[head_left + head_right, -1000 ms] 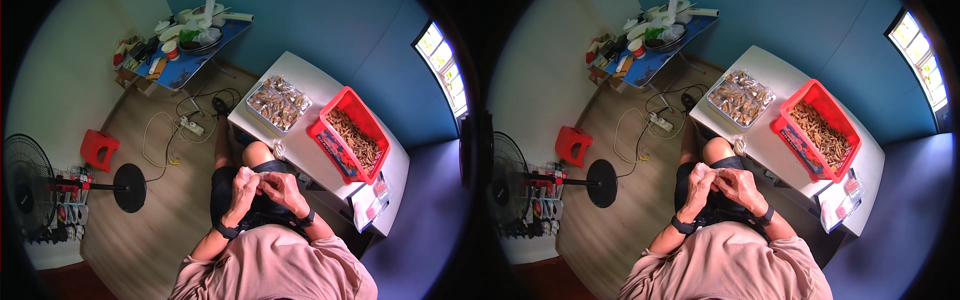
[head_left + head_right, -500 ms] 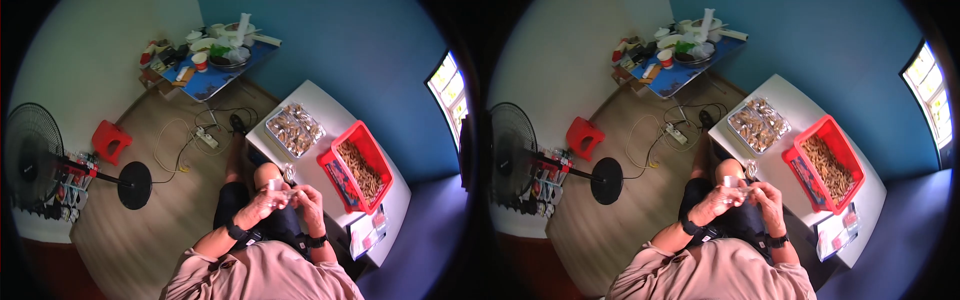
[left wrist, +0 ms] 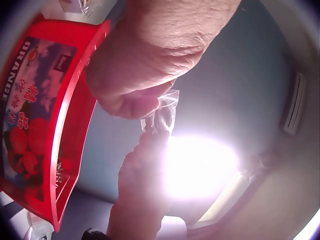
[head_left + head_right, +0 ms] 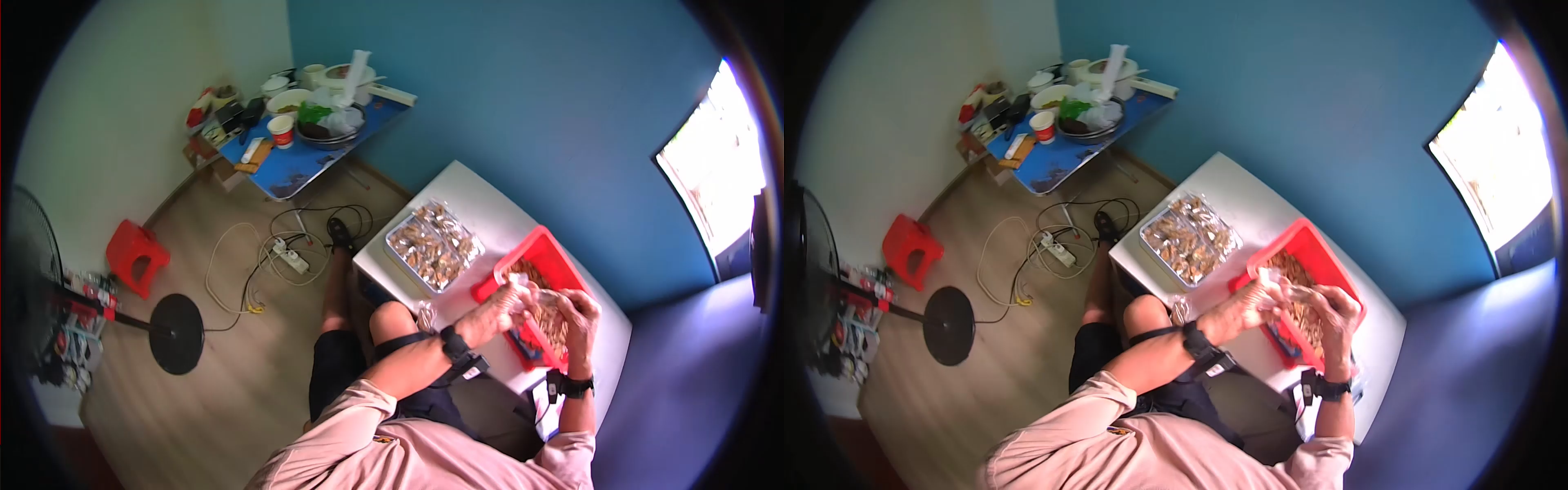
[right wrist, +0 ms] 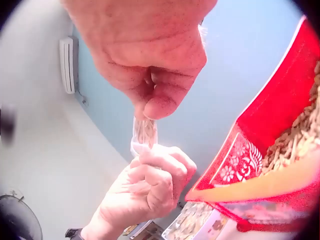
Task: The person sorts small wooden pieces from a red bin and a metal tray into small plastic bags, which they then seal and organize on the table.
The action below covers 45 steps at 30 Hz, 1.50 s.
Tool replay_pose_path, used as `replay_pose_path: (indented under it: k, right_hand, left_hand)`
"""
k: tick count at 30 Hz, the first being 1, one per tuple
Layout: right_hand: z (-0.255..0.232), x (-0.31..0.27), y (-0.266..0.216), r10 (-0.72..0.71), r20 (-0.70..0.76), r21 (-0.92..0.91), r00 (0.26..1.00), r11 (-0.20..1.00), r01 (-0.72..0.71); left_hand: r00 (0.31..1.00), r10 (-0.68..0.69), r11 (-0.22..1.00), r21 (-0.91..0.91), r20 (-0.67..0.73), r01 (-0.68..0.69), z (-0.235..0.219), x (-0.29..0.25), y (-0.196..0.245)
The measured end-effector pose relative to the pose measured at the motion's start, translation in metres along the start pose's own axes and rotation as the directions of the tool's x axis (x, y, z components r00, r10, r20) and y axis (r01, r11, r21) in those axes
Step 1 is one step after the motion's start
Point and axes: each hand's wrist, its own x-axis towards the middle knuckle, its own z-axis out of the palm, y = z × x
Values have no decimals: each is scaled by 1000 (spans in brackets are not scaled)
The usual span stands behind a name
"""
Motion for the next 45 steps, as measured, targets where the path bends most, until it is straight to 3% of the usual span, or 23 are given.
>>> replay_pose_path:
  k: [3,5,7,8,12,14,16,17,19,21,25,27,29,31,33,34,37,38,39,41,42,43,45]
  right_hand:
    - [-20,34,9,-85,32,-193,996,977,90]
    - [-19,48,-6,-41,106,-280,993,957,69]
    - [-14,64,-1,-79,78,-250,994,963,97]
    - [-18,77,13,-133,76,-241,988,959,148]
    - [-25,117,46,-33,58,-292,998,955,49]
    - [-18,131,71,-217,318,-670,923,638,380]
    - [-13,137,85,-162,319,-696,934,629,347]
    - [-9,141,91,-116,306,-728,945,612,311]
    - [0,138,99,-206,259,-712,944,620,330]
    - [6,135,103,-92,350,-765,932,547,341]
    - [9,131,98,-134,348,-724,928,590,357]
    - [11,129,91,-13,394,-797,919,492,349]
    - [19,123,87,-284,245,-670,927,642,374]
    - [12,125,91,-253,251,-670,935,652,356]
    - [8,129,95,-56,392,-802,918,469,371]
    - [7,131,96,-141,331,-735,933,582,349]
    - [2,131,109,-209,280,-748,937,565,349]
    - [-7,132,109,-58,455,-822,889,356,444]
    - [-13,128,111,-53,446,-829,894,351,434]
    - [2,118,82,-171,242,-747,955,596,296]
    - [-12,126,100,-327,251,-648,911,643,409]
    - [-9,117,84,-325,250,-653,912,639,406]
    - [3,91,44,23,142,-244,990,970,13]
  left_hand:
    - [992,24,998,61,127,-32,4,25,2]
    - [958,236,958,129,161,-257,-9,40,-10]
    - [913,266,949,80,308,-304,-15,32,-4]
    - [908,306,930,115,286,-350,-15,31,-2]
    - [981,158,974,144,110,-173,-5,-1,16]
    - [992,82,990,106,94,-91,-27,4,7]
    - [977,164,979,98,140,-178,-33,-16,4]
    - [989,142,990,-6,42,-142,-29,-21,2]
    - [996,89,993,80,-7,-89,-31,-28,8]
    - [997,68,995,79,-30,-65,-34,-31,8]
    - [987,16,995,101,-157,0,-29,-42,21]
    - [984,42,994,109,-171,-24,-26,-54,26]
    - [987,66,992,112,-148,-50,-23,-64,29]
    - [987,94,994,73,-131,-85,-28,-69,30]
    - [985,103,993,77,-136,-93,-34,-77,32]
    - [985,104,993,74,-139,-95,-38,-81,33]
    - [988,122,992,36,-95,-119,-58,-89,35]
    - [991,120,991,69,-57,-116,-55,-100,42]
    - [979,147,989,2,-145,-148,-49,-112,44]
    - [984,161,987,16,-78,-160,-64,-117,46]
    - [983,178,984,-1,-53,-178,-72,-121,48]
    - [981,194,981,-18,-31,-194,-71,-130,52]
    - [973,225,972,-63,-56,-228,-83,-139,48]
